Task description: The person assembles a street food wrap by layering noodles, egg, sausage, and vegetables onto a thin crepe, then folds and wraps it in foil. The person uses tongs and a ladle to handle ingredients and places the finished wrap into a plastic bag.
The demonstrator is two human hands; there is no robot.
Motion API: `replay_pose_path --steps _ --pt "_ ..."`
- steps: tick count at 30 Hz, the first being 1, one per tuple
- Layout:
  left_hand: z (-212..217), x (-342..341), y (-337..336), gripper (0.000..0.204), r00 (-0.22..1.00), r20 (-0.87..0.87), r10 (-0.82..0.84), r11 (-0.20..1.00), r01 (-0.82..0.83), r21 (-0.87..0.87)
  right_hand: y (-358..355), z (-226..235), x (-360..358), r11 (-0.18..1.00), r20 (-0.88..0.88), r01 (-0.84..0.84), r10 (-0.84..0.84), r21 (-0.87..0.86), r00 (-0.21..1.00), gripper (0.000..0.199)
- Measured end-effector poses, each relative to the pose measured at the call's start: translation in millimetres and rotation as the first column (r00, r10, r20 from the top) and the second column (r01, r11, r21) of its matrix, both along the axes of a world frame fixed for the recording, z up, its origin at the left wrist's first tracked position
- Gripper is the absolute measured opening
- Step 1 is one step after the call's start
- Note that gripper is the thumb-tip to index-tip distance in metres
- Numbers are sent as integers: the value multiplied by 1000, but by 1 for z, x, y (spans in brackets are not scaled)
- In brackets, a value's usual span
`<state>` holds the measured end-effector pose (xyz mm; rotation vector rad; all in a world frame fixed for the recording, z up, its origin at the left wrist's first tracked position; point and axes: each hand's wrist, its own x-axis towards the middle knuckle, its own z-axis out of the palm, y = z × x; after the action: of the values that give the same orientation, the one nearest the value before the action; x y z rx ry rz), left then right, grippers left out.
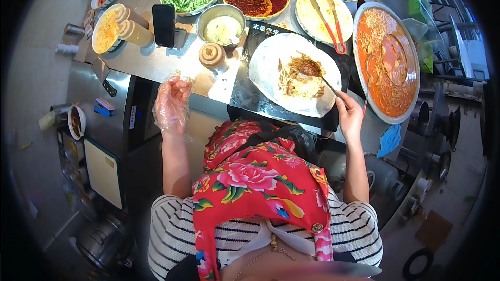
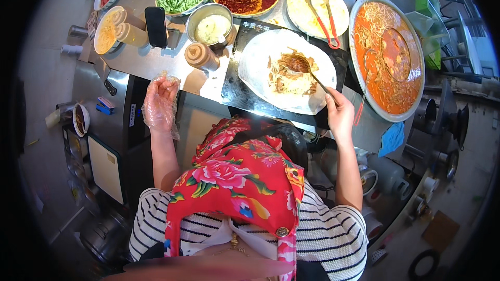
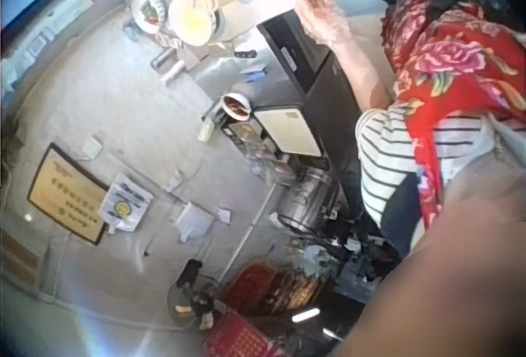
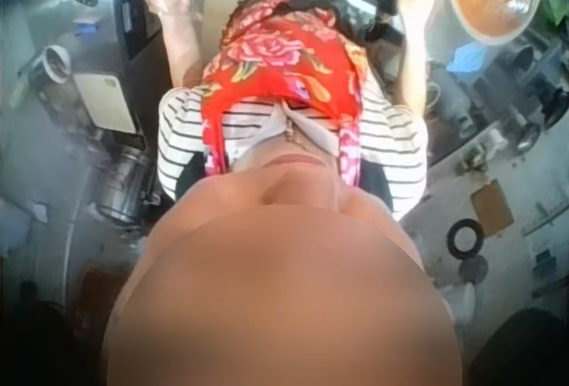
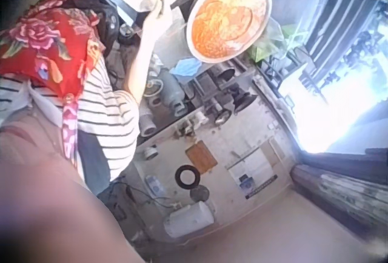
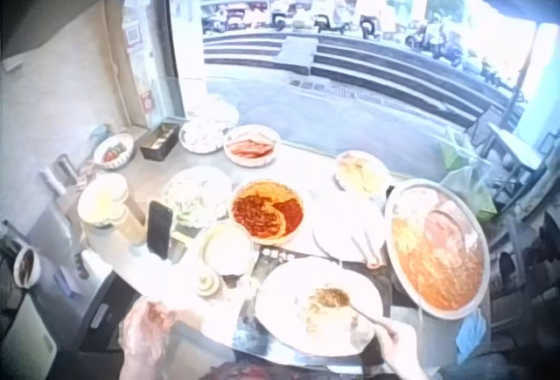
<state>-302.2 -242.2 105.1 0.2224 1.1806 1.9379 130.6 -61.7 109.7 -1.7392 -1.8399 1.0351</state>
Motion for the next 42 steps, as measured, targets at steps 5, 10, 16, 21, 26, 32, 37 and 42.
replay_pose_path --steps 5,10,16,21,26,32,37,42 --pt "12 17 11 29 1000 -20 13 1000 -13 9 51 -23 -74 964 -358 -19 117 266 926 31" --pt "34 28 2 28 997 -71 33 999 -31 29 126 -18 -209 877 59 -290 290 383 955 31" --pt "27 26 -49 30 982 -144 118 990 -127 -53 225 -47 -124 959 760 -175 -60 225 647 93" --pt "5 43 -52 29 990 -95 -105 990 95 -108 221 -40 -90 911 709 -364 126 194 693 60" --pt "-4 82 -6 21 913 -151 -380 913 344 -217 73 17 -36 899 558 -432 323 73 765 68" --pt "-25 153 70 25 522 -370 -769 639 616 -460 -6 -28 15 944 407 -292 208 156 889 55" --pt "-41 214 109 40 -265 -614 -743 532 323 -783 -26 -14 14 924 503 -356 374 -136 779 58" --pt "-44 249 120 26 -311 -574 -757 493 303 -815 3 0 21 899 442 -371 242 234 864 53"
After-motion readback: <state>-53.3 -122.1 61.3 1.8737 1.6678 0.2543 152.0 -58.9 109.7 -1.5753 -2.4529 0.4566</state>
